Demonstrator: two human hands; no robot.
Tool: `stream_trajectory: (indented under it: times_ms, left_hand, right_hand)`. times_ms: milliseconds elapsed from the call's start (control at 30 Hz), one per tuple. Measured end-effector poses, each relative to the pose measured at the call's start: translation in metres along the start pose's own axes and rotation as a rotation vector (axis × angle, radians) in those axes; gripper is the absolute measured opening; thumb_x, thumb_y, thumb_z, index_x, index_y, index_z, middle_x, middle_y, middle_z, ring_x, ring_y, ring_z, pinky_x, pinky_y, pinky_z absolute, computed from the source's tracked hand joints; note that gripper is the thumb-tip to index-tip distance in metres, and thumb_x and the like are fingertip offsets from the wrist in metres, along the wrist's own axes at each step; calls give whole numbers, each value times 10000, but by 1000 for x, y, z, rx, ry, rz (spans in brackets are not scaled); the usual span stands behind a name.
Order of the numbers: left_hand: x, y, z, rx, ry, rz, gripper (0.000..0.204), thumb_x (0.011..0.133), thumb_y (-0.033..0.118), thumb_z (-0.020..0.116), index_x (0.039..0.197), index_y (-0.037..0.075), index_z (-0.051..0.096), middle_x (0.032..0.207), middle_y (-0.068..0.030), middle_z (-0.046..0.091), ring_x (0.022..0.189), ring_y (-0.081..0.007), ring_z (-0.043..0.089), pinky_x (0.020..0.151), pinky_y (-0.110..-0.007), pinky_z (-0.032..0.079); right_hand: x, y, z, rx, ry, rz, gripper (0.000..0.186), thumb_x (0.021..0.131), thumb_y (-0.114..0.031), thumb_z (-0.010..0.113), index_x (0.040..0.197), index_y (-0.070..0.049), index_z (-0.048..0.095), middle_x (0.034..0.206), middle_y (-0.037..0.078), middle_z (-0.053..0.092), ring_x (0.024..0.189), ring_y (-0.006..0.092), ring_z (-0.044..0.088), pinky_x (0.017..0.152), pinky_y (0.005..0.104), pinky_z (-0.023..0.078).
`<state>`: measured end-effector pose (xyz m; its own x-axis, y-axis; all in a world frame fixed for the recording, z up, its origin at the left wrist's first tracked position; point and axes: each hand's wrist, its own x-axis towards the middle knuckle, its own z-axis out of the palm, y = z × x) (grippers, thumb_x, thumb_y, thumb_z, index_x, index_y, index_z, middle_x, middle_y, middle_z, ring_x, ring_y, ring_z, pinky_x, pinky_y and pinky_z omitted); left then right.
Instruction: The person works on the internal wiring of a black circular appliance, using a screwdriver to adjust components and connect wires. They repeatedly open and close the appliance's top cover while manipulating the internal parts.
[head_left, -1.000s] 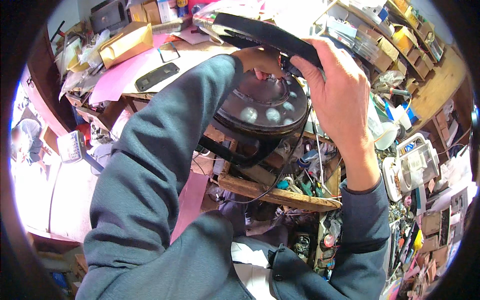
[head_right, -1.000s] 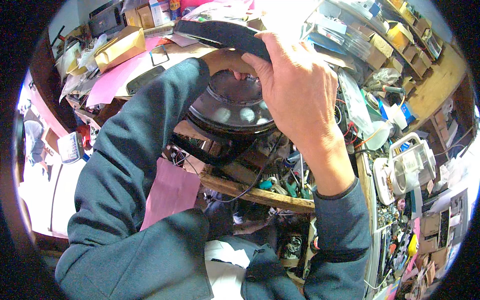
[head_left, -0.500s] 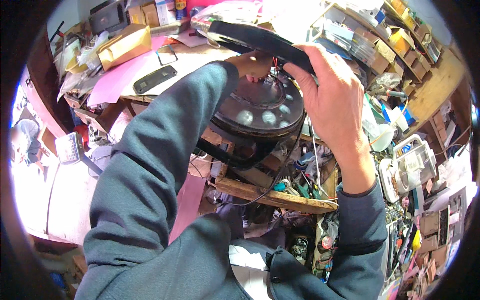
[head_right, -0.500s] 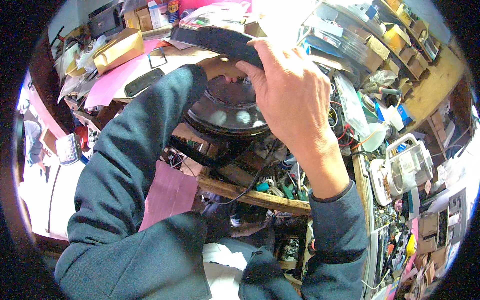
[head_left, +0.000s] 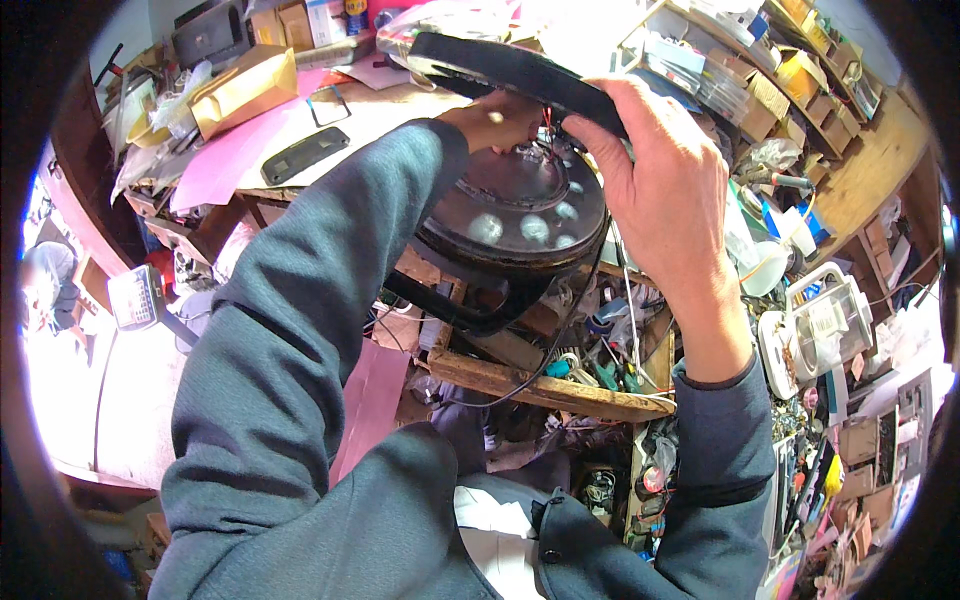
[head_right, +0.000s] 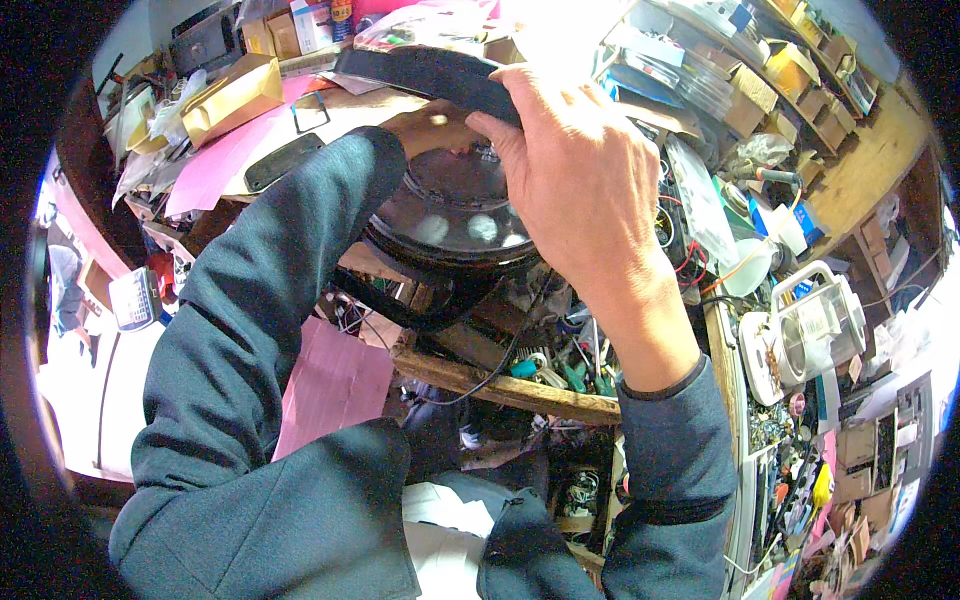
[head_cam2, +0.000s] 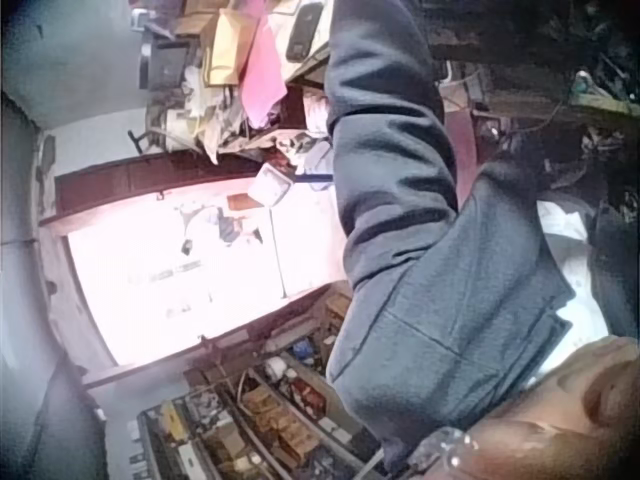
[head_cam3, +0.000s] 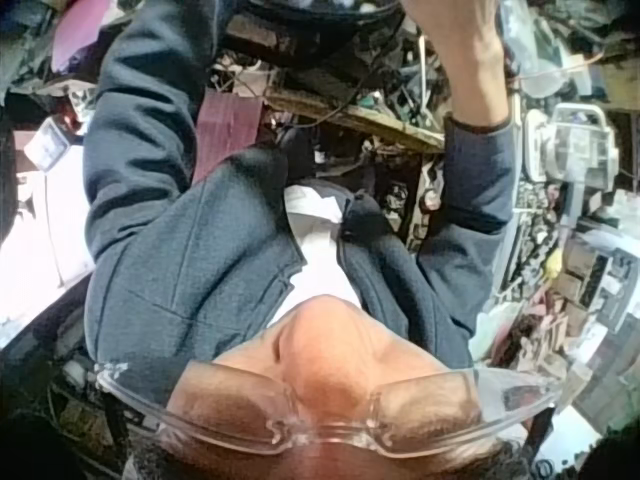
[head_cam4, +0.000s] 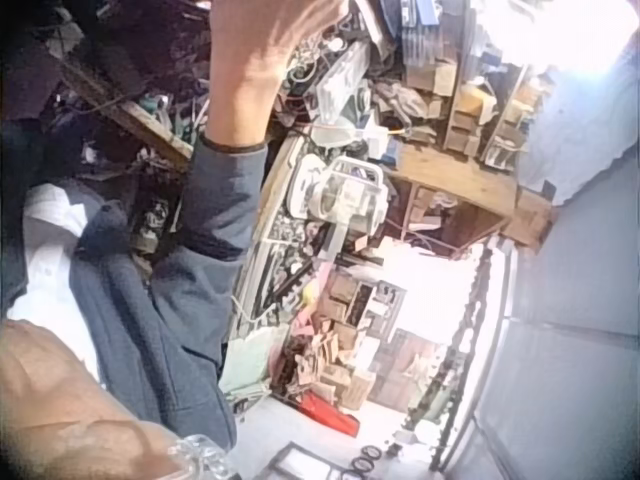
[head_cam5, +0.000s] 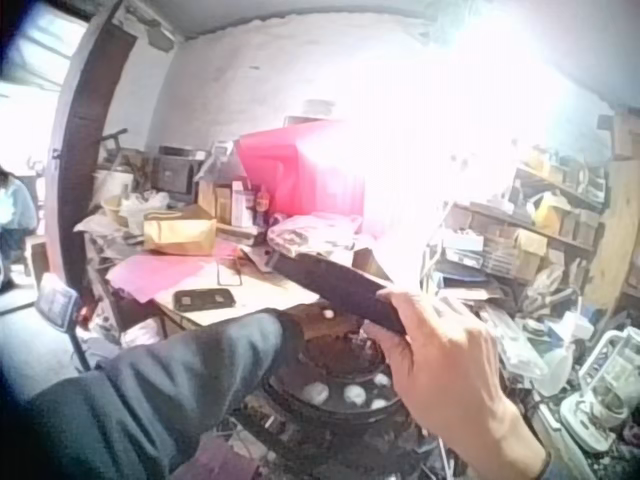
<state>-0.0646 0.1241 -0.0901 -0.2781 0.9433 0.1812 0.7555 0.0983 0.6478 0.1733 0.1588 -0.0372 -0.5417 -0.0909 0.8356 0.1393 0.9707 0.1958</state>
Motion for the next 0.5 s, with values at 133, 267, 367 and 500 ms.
stream_trajectory:
  times_ms: [133, 267, 367, 500]
  left_hand:
    - [19, -35, 6, -33, 53, 105, 403, 941, 420, 628, 1087, 52, 702, 858, -84, 702, 789, -211, 690, 726, -352, 561]
    - [29, -30, 3, 116, 5, 206, 183, 945, 149, 602, 1068, 50, 694, 729, -130, 706, 630, -242, 720, 546, -383, 586]
    - [18, -19, 5, 71, 62, 160, 188, 944, 160, 604, 1072, 55, 694, 731, -129, 704, 622, -238, 715, 541, -385, 582]
    - [11, -18, 5, 94, 108, 194, 197, 955, 187, 591, 1069, 64, 694, 732, -127, 703, 610, -233, 707, 523, -377, 564]
  right_hand:
    - [3, -6, -1, 38, 9, 18, 299, 941, -280, 729, 1157, -80, 672, 971, 149, 721, 866, 369, 698, 722, 423, 552]
    - [2, -6, -2, 46, 7, 38, 286, 935, -254, 745, 1149, -74, 682, 967, 153, 724, 865, 375, 694, 731, 413, 547]
    - [2, -4, -1, 48, 14, 22, 279, 936, -250, 745, 1144, -76, 682, 949, 153, 722, 849, 377, 693, 723, 414, 545]
    - [2, -6, -1, 49, 10, 35, 268, 936, -244, 745, 1140, -82, 682, 921, 153, 718, 828, 379, 690, 714, 415, 543]
